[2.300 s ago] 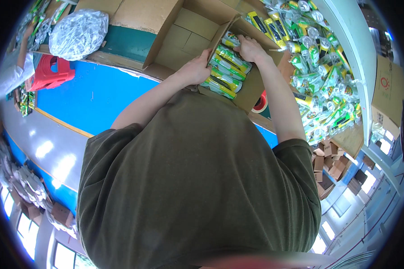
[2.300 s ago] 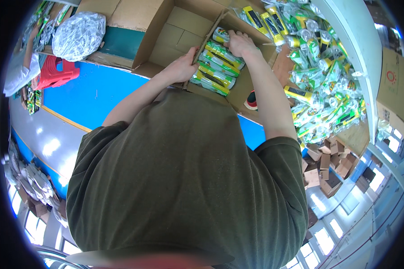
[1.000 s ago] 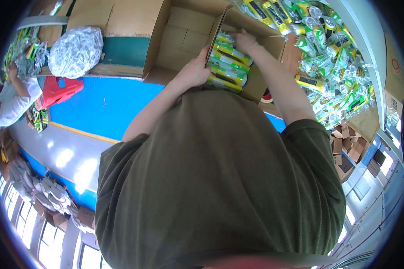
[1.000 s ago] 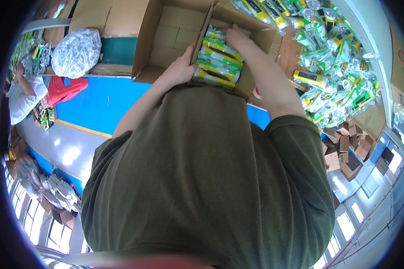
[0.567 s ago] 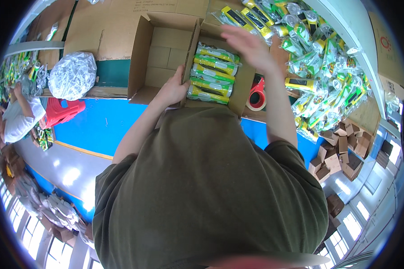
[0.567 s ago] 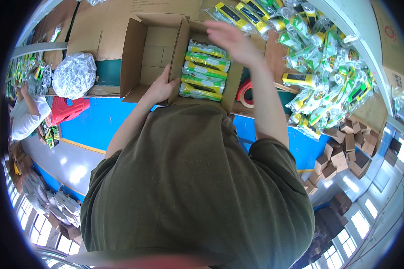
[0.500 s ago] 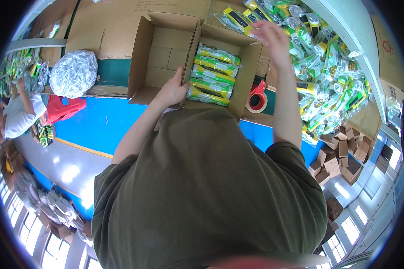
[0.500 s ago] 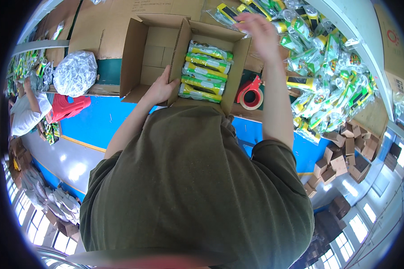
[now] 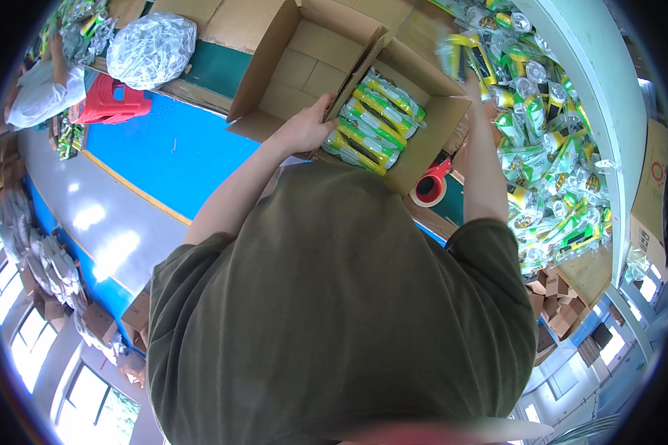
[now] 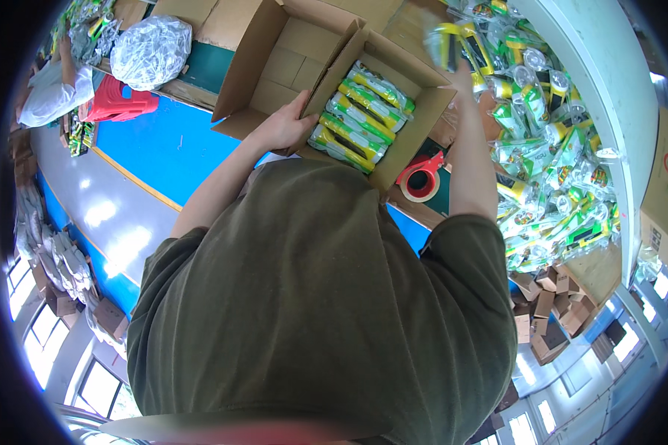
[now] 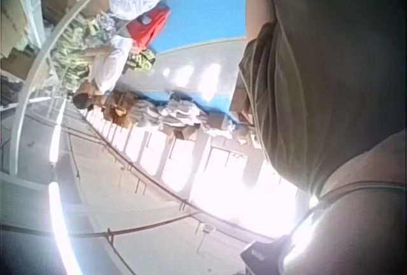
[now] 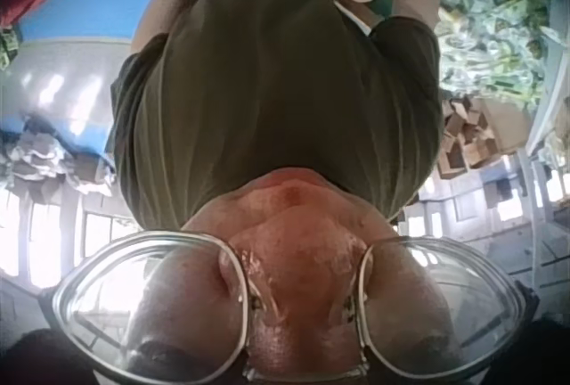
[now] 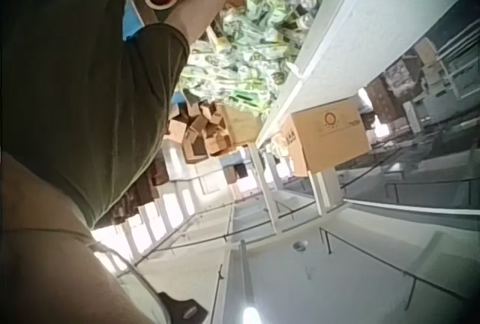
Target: The person stocks individual packaged products into a cardboard box, then seals the box with a handheld tape dispenser. The sealed box is then placed onto a storage shelf.
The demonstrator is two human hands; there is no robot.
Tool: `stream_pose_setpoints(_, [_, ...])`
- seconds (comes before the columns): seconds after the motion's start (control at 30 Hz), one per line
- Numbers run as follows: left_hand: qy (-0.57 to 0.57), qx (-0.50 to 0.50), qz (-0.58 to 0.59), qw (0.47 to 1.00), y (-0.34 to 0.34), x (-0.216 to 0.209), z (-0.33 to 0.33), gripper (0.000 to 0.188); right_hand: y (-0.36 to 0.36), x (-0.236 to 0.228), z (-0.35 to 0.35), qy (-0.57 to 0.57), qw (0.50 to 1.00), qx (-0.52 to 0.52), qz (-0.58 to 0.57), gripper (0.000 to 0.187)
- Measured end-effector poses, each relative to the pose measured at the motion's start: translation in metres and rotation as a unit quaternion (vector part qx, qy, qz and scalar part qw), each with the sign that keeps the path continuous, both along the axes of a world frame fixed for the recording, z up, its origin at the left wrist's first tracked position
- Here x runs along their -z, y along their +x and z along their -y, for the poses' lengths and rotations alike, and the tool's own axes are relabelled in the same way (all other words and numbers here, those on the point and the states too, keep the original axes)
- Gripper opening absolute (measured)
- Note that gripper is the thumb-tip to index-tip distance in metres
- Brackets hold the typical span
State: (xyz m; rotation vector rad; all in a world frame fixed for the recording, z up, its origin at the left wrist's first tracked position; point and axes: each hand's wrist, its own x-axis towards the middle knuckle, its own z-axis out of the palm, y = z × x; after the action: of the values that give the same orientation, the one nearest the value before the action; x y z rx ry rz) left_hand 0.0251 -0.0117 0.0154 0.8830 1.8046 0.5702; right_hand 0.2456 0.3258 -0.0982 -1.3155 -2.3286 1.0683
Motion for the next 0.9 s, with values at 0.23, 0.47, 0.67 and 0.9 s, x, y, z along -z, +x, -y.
stream_pose_setpoints(0.23, [-0.013,0.075,-0.033,0.997,-0.012,-0.003,-0.005,0.06,0.013,-0.191,0.118,-0.142,0.962,-0.005,-0.232,0.039])
stream_pose_setpoints(0.47, [0.017,0.085,-0.029,0.996,-0.011,0.003,-0.014,0.059,-0.074,-0.116,0.157,0.369,0.867,-0.127,0.309,0.019])
stream_pose_setpoints(0.67, [0.055,0.107,-0.004,0.993,-0.018,0.018,-0.008,0.067,-0.079,-0.06,0.149,0.339,0.88,-0.112,0.313,0.036])
stream_pose_setpoints(0.9, [0.043,0.098,-0.014,0.994,-0.016,0.018,-0.002,0.066,-0.067,-0.054,0.162,0.25,0.923,-0.039,0.289,0.037])
